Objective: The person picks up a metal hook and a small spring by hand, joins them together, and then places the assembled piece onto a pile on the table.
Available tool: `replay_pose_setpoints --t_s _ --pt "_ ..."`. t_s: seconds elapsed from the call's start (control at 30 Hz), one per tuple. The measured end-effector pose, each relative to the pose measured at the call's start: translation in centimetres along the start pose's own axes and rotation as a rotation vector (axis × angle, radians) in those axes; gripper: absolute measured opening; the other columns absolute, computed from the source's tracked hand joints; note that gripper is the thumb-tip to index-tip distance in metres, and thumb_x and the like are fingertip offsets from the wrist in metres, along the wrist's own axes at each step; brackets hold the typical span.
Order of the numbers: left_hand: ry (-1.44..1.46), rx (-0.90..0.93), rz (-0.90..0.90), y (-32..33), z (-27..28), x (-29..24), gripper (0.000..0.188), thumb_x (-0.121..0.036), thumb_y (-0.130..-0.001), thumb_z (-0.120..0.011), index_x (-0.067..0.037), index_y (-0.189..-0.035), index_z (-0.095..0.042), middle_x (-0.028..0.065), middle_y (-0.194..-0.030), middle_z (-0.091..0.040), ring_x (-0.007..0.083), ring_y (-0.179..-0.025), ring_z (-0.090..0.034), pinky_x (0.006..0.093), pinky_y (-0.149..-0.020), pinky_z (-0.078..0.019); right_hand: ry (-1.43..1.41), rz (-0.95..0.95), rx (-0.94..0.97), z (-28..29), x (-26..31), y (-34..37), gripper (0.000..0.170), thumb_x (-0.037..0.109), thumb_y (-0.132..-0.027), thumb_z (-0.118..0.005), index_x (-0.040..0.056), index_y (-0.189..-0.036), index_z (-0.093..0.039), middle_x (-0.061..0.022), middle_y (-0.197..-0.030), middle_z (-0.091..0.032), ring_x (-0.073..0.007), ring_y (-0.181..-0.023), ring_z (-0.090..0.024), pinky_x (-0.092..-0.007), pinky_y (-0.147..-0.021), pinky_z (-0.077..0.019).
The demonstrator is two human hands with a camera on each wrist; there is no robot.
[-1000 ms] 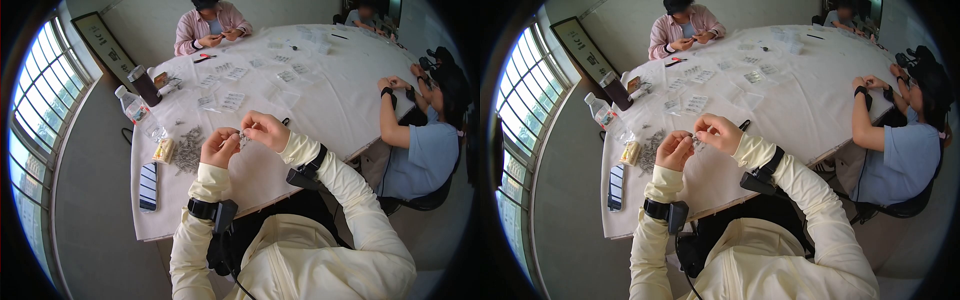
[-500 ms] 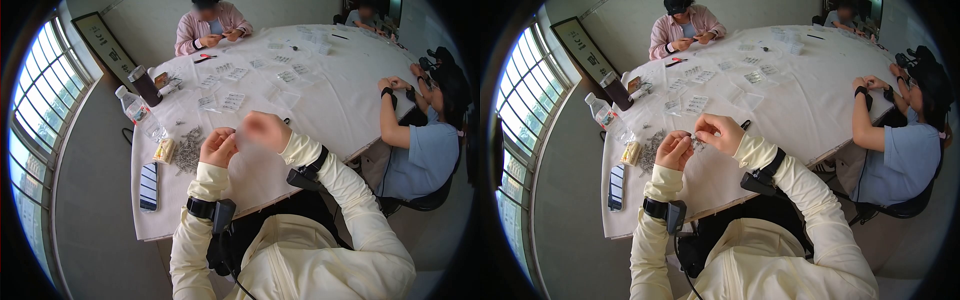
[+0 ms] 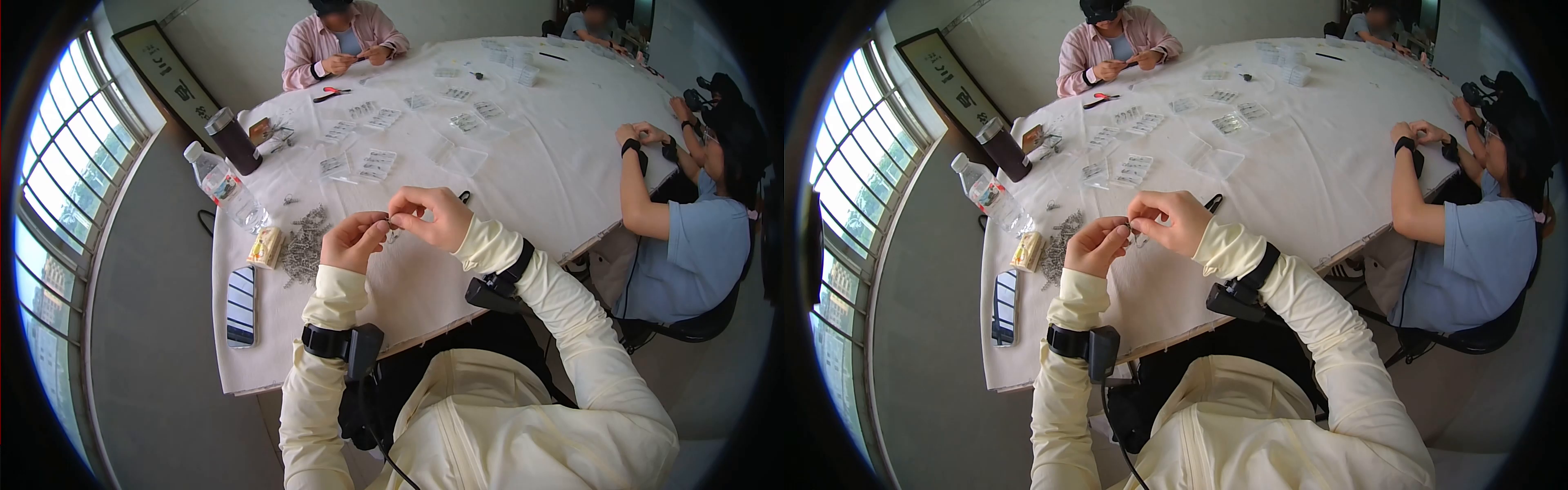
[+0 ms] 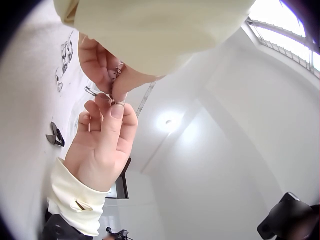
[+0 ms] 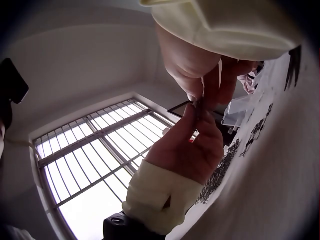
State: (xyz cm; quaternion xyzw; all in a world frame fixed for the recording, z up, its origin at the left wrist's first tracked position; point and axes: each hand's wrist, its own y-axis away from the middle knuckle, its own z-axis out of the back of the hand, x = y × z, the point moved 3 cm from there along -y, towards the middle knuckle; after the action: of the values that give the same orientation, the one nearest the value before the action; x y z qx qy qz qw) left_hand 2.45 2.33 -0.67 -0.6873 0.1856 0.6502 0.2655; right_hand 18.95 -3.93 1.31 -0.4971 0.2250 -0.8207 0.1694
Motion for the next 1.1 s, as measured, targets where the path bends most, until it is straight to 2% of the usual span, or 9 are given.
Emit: replay_pose_setpoints --t_s 0.23,0.3,0.63,0.83,0.9,1.0,1.1 --pt "0.131 0.015 0.042 0.0 0.2 0.5 0.024 -0.016 -0.091 -0.064 -0.003 -0.11 -0.066 0.0002 -0.091 -0.067 0.0074 -0.079 -0.06 0.022 -0.072 -0.0491 0.058 0.008 -0.01 0.3 0.2 -0.2 0.007 0.01 -0.087 -0.061 0.005 -0.091 -0.061 -0.0011 -0.079 -0.062 -0.0112 -0.074 -0.058 -0.0265 -0.068 -0.0422" --pt "0.159 0.007 0.08 0.0 0.1 0.4 0.022 -0.011 -0.091 -0.064 -0.001 -0.11 -0.064 -0.0008 -0.088 -0.063 0.0066 -0.078 -0.058 0.0195 -0.071 -0.0493 0.049 0.016 -0.007 0.3 0.2 -0.2 0.006 0.01 -0.086 -0.061 0.0051 -0.09 -0.061 -0.0011 -0.079 -0.062 -0.0114 -0.074 -0.058 -0.0267 -0.068 -0.0421" --pt "0.172 0.016 0.041 0.0 -0.1 0.4 0.019 -0.01 -0.089 -0.066 -0.004 -0.108 -0.063 0.0004 -0.088 -0.064 0.008 -0.08 -0.06 0.0205 -0.071 -0.0504 0.015 0.064 0.009 0.3 0.3 -0.3 0.006 0.009 -0.086 -0.061 0.0038 -0.09 -0.06 -0.0011 -0.079 -0.062 -0.0115 -0.073 -0.056 -0.0264 -0.068 -0.0429" --pt "0.071 -0.016 -0.021 0.1 -0.4 -0.1 0.018 -0.01 -0.09 -0.065 -0.003 -0.106 -0.063 0.0035 -0.087 -0.066 0.0092 -0.078 -0.062 0.0213 -0.068 -0.0506 -0.021 -0.008 -0.033 0.2 0.5 -0.3 0.008 0.009 -0.081 -0.064 0.0029 -0.085 -0.06 -0.002 -0.074 -0.063 -0.012 -0.068 -0.057 -0.0265 -0.068 -0.0455" --pt "-0.052 -0.019 -0.105 0.1 -0.6 -0.4 0.019 -0.009 -0.089 -0.066 -0.001 -0.105 -0.063 0.0047 -0.088 -0.067 0.0097 -0.077 -0.063 0.0221 -0.066 -0.0506 -0.036 -0.026 -0.042 0.2 0.5 -0.3 0.009 0.01 -0.08 -0.064 0.0026 -0.085 -0.061 -0.0019 -0.074 -0.063 -0.0116 -0.068 -0.057 -0.0265 -0.067 -0.0458" --pt "-0.063 -0.026 -0.187 0.3 -1.1 -0.6 0.018 -0.008 -0.088 -0.067 0.001 -0.103 -0.063 0.0052 -0.087 -0.068 0.0091 -0.076 -0.062 0.0219 -0.066 -0.05 -0.072 -0.043 -0.054 0.0 0.2 -0.3 0.01 0.011 -0.079 -0.065 0.0024 -0.084 -0.061 -0.0019 -0.074 -0.063 -0.0112 -0.068 -0.057 -0.0264 -0.067 -0.046" --pt "-0.191 -0.079 -0.172 0.3 -1.0 -0.9 0.017 -0.007 -0.086 -0.068 0.001 -0.101 -0.064 0.0044 -0.085 -0.068 0.0078 -0.075 -0.061 0.0211 -0.066 -0.0489 -0.06 -0.044 -0.051 0.1 0.2 -0.3 0.01 0.011 -0.079 -0.065 0.0031 -0.085 -0.061 -0.0021 -0.074 -0.063 -0.0117 -0.068 -0.057 -0.0266 -0.066 -0.0456"
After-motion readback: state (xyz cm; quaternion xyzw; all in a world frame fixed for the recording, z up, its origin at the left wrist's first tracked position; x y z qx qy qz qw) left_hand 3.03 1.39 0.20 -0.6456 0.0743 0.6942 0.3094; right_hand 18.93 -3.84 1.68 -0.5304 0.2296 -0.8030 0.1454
